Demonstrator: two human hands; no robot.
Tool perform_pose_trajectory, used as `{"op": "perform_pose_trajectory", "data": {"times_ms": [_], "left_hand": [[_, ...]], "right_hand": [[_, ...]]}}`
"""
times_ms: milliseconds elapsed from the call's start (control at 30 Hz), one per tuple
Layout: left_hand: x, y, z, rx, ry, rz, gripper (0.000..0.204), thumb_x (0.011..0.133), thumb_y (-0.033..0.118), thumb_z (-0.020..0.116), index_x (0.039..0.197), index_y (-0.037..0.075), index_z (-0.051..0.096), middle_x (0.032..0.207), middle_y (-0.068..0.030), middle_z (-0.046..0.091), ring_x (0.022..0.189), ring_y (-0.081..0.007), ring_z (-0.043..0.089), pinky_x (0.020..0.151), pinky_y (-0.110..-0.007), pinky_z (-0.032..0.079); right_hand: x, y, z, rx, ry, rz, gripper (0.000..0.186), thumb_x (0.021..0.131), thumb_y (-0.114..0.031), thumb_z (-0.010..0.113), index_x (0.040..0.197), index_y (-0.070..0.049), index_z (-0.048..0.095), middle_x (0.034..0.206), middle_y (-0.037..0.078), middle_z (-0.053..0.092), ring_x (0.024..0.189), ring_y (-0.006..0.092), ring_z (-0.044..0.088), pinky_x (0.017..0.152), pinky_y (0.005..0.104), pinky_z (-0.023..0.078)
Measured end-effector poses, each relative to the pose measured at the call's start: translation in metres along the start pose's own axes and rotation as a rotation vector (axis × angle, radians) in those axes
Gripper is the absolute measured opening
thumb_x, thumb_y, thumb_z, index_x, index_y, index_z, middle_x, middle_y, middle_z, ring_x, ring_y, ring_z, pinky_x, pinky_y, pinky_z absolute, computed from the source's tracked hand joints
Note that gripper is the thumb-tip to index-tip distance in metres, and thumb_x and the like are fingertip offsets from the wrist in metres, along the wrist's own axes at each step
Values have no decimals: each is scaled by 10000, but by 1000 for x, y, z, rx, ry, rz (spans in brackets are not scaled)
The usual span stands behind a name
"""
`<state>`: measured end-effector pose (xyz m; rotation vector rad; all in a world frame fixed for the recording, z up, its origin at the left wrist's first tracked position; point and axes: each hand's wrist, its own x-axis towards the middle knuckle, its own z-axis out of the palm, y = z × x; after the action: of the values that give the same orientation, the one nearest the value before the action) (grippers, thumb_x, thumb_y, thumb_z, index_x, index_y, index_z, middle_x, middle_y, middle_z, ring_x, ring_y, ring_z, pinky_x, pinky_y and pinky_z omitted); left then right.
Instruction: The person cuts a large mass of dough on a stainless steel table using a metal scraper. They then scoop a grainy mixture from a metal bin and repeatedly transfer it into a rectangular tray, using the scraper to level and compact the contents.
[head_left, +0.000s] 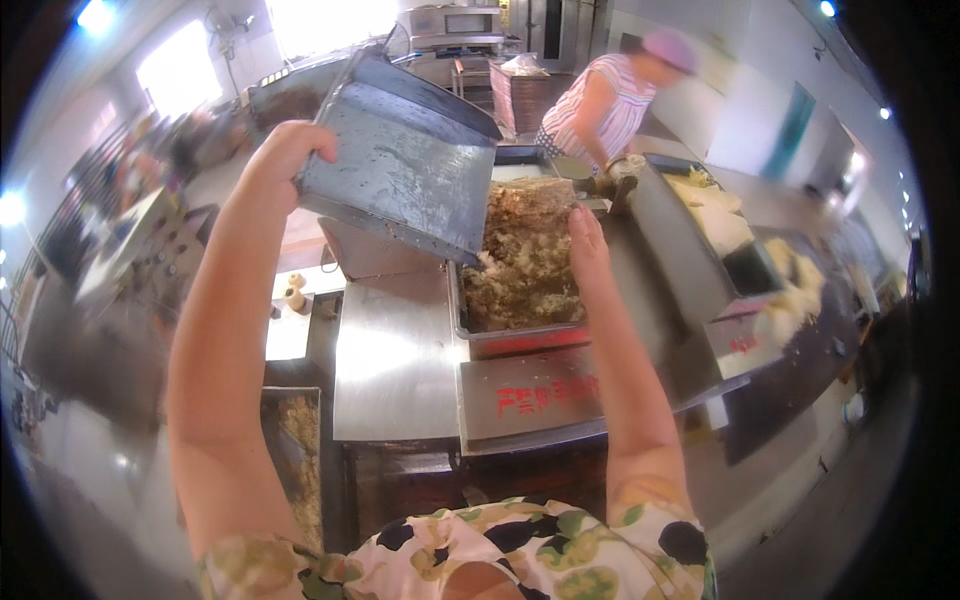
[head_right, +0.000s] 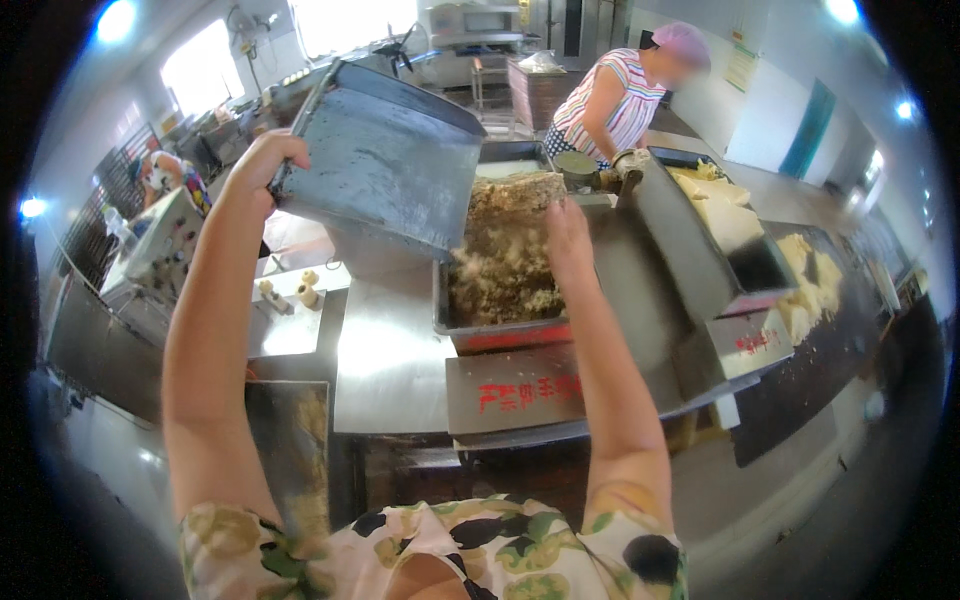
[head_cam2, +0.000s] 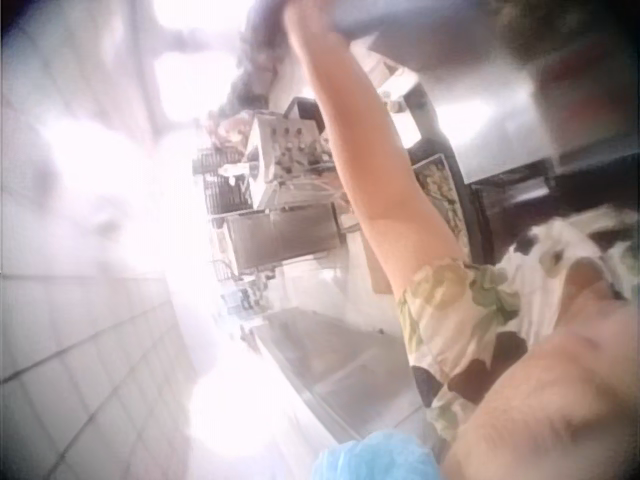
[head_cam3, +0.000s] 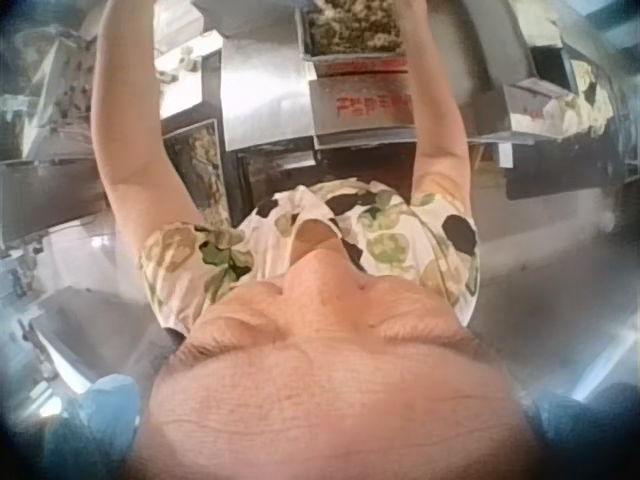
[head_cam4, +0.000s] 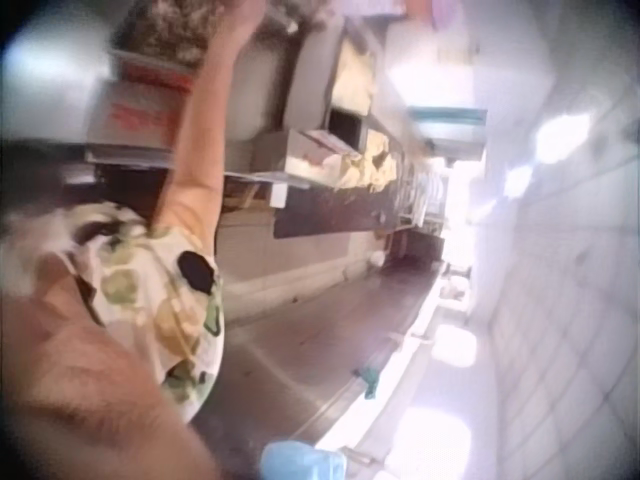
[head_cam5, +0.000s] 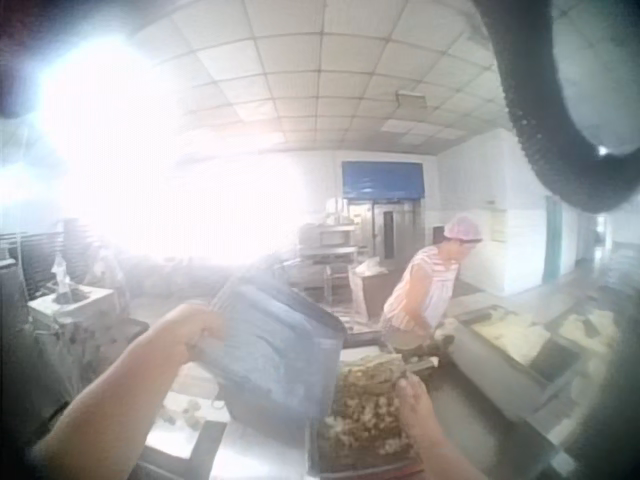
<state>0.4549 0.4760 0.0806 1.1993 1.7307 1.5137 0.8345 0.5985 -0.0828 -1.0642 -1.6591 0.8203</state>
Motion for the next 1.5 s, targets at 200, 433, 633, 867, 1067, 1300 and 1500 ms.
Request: {"op": "perform_pose_trajectory", "data": {"times_ms": [200, 433, 633, 867, 1067, 1300, 1500], "left_hand": [[-90, -42, -50, -542, 347, -310, 117, 633, 51, 608, 735, 62, 551, 684, -56, 567, 607, -227, 633, 560, -345, 538], [-281, -182, -187, -835, 701, -406, 149, 633, 64, 595, 770, 63, 536, 731, -70, 566, 570, -211, 563, 533, -343, 493], [-573, -307, -311, -786, 1181, -483, 129, 651, 32, 575, 753, 81, 514, 668, -9, 505, 530, -180, 527, 480, -306, 482], [-810, -363, -335, -425, 1568, -548, 527, 583, -3, 526, 1109, -16, 513, 932, -92, 555, 859, -238, 558, 792, -335, 472], [-889, -417, -321, -108, 1596, -735, 711, 603, -32, 507, 1305, -84, 407, 1151, -165, 552, 1006, -262, 562, 877, -320, 453], [-901, -529, -299, 425, 1380, -1297, 784, 680, 50, 585, 1407, 17, 294, 1289, -238, 475, 1168, -369, 496, 993, -393, 396], [-883, -564, -357, 266, 1326, -1248, 762, 662, -12, 549, 1385, -30, 309, 1254, -215, 491, 1182, -332, 485, 1006, -367, 379]], "right_hand": [[-11, 12, 2, 46, 56, 25, 548, 972, -404, 434, 1302, 29, 484, 1357, 210, 471, 1275, 319, 429, 1080, 377, 299], [-40, -5, -5, 267, 10, 160, 502, 944, -371, 469, 1323, -43, 477, 1358, 132, 494, 1298, 250, 425, 1089, 455, 244], [-156, -112, 68, 459, 16, 61, 409, 981, -271, 390, 1274, -7, 501, 1286, 138, 553, 1211, 239, 508, 1024, 398, 350], [-323, -184, 282, 433, -610, 116, 326, 976, -221, 429, 1170, -6, 578, 1126, 111, 627, 1032, 213, 607, 878, 326, 455], [-457, -168, 464, 239, -1125, 250, 307, 961, -237, 517, 1150, -9, 596, 1076, 84, 645, 983, 175, 616, 826, 313, 459], [-576, -75, 633, -15, -1350, 385, 273, 931, -242, 571, 1110, -40, 613, 973, 36, 652, 855, 107, 611, 677, 251, 436], [-631, 56, 799, -456, -1338, -76, 452, 900, -303, 604, 1215, 17, 552, 1073, 152, 654, 981, 287, 619, 837, 384, 471]]}}
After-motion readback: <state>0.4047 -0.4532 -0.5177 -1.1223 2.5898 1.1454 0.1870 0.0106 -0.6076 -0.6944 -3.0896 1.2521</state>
